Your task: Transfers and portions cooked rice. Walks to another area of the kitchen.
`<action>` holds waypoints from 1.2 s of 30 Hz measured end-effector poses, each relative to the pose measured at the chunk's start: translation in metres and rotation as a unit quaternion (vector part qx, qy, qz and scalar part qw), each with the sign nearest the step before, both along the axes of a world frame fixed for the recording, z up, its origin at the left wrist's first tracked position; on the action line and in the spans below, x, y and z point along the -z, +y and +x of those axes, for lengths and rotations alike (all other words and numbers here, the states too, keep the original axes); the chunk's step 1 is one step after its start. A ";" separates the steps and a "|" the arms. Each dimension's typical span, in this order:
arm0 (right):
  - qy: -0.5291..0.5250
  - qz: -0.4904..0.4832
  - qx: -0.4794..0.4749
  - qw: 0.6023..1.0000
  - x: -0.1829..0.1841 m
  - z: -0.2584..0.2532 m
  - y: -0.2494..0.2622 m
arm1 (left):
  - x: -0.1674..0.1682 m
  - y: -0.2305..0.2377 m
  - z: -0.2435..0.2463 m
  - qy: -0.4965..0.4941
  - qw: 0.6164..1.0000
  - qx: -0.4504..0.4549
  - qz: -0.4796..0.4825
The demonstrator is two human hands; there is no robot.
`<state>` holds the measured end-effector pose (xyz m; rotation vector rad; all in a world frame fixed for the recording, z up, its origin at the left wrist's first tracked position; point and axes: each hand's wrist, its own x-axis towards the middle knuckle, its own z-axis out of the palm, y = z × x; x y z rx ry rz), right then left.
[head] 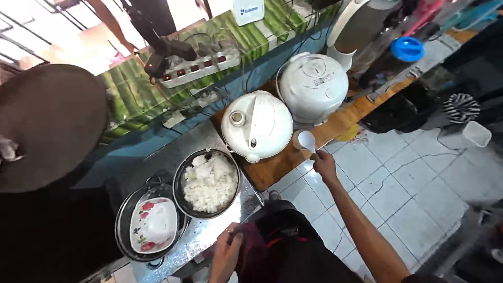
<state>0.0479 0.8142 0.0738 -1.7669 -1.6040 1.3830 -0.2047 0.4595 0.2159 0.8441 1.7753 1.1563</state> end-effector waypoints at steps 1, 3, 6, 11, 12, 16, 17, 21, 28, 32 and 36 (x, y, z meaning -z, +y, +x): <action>-0.030 -0.013 -0.019 0.999 0.011 -0.003 0.013 | 0.000 0.002 -0.003 0.004 1.000 0.012 -0.006; -0.062 -0.037 -0.031 0.997 0.032 -0.015 0.031 | -0.003 -0.001 -0.012 0.008 0.999 0.032 -0.024; -0.091 -0.034 0.009 0.995 0.049 -0.030 0.042 | -0.007 -0.011 -0.023 -0.004 0.999 0.029 -0.026; -0.082 0.132 0.119 0.981 0.033 -0.023 0.026 | 0.008 -0.032 -0.039 -0.085 0.995 -0.027 0.035; -0.077 0.182 0.122 0.973 0.021 -0.016 0.026 | 0.011 -0.033 -0.039 -0.111 0.991 -0.042 0.063; -0.091 0.327 0.037 0.940 -0.065 -0.018 0.055 | 0.012 -0.034 -0.045 -0.155 0.983 -0.016 0.099; -0.098 0.357 -0.003 0.929 -0.090 -0.030 0.065 | 0.013 -0.033 -0.047 -0.156 0.984 -0.005 0.087; -0.130 0.426 -0.137 0.885 -0.183 -0.086 0.098 | 0.010 -0.026 -0.044 -0.158 0.987 0.023 0.016; -0.127 0.451 -0.360 0.807 -0.241 -0.271 0.134 | 0.018 -0.042 -0.047 -0.126 0.992 -0.011 0.006; -0.229 0.423 -0.361 0.799 -0.210 -0.340 0.162 | 0.015 -0.063 -0.049 -0.127 0.991 -0.032 0.010; -0.267 0.448 -0.341 0.782 -0.209 -0.355 0.158 | 0.026 -0.085 -0.048 -0.144 0.987 -0.074 0.011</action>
